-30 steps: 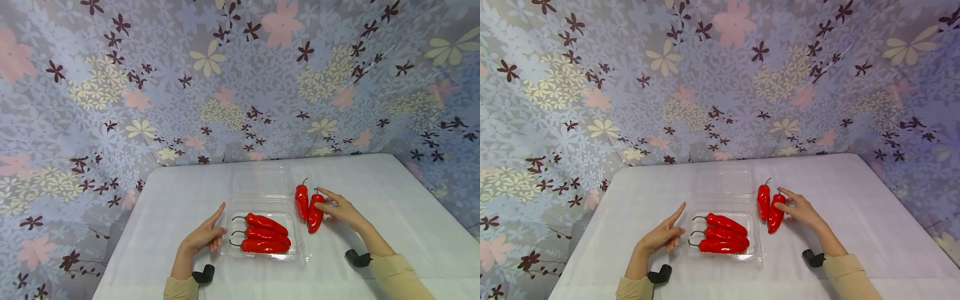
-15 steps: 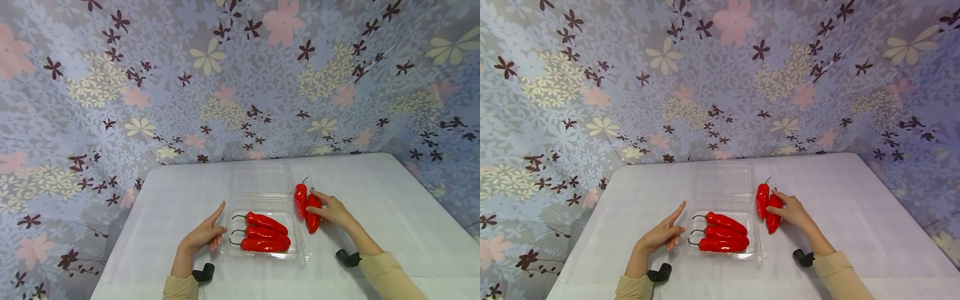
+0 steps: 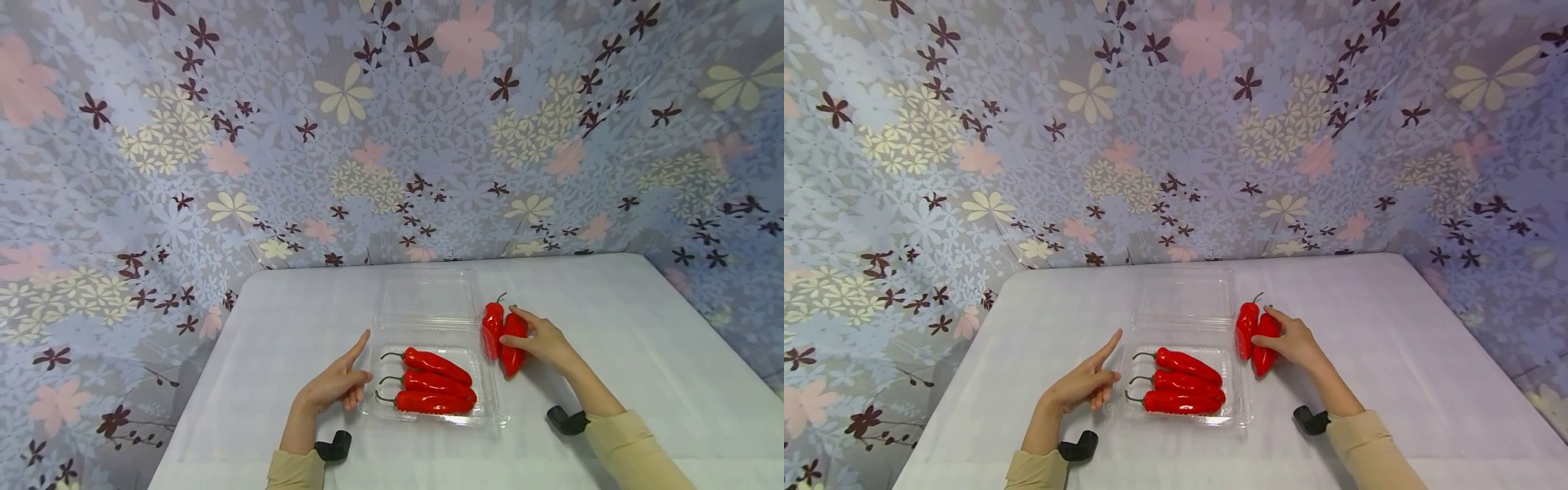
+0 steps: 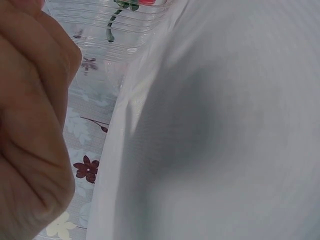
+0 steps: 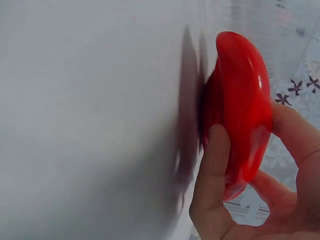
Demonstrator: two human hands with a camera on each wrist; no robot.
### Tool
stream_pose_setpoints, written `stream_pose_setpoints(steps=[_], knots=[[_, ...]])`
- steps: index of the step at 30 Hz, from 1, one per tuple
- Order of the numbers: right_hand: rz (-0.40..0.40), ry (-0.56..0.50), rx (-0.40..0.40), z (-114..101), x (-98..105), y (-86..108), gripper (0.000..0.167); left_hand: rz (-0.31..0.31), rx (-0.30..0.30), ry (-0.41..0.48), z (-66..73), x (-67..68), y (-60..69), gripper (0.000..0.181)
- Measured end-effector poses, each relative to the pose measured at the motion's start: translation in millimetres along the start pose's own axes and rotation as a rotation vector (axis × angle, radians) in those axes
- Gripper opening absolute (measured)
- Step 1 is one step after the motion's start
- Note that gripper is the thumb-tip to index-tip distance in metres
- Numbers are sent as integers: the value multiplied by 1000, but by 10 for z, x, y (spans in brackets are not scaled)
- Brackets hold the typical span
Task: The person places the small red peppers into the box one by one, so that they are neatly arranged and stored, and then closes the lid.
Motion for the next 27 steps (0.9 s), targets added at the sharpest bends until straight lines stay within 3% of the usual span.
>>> stream_pose_setpoints(steps=[6, 12, 19, 27], knots=[[22, -120, -9, -34, 117, -30, 85, 4, 4, 2, 0, 0, -5, 83], [52, -214, 72, -149, 352, -38, 84, -1, 2, 7, -1, -1, -5, 84], [70, -251, 176, -389, 646, -31, 82, 0, 2, 13, -1, -8, 10, 84], [42, -293, 259, -614, 737, -52, 80, -3, -7, 8, 1, -21, 10, 84]])
Point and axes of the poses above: each hand's wrist, its own y-axis away from the middle knuckle, its own x-axis out of the back of the hand, z = x × y, the point moved 1 cm from there along -y, towards the middle knuckle, and after that the axes turned 4 degrees about z, right-handed, at the moved point
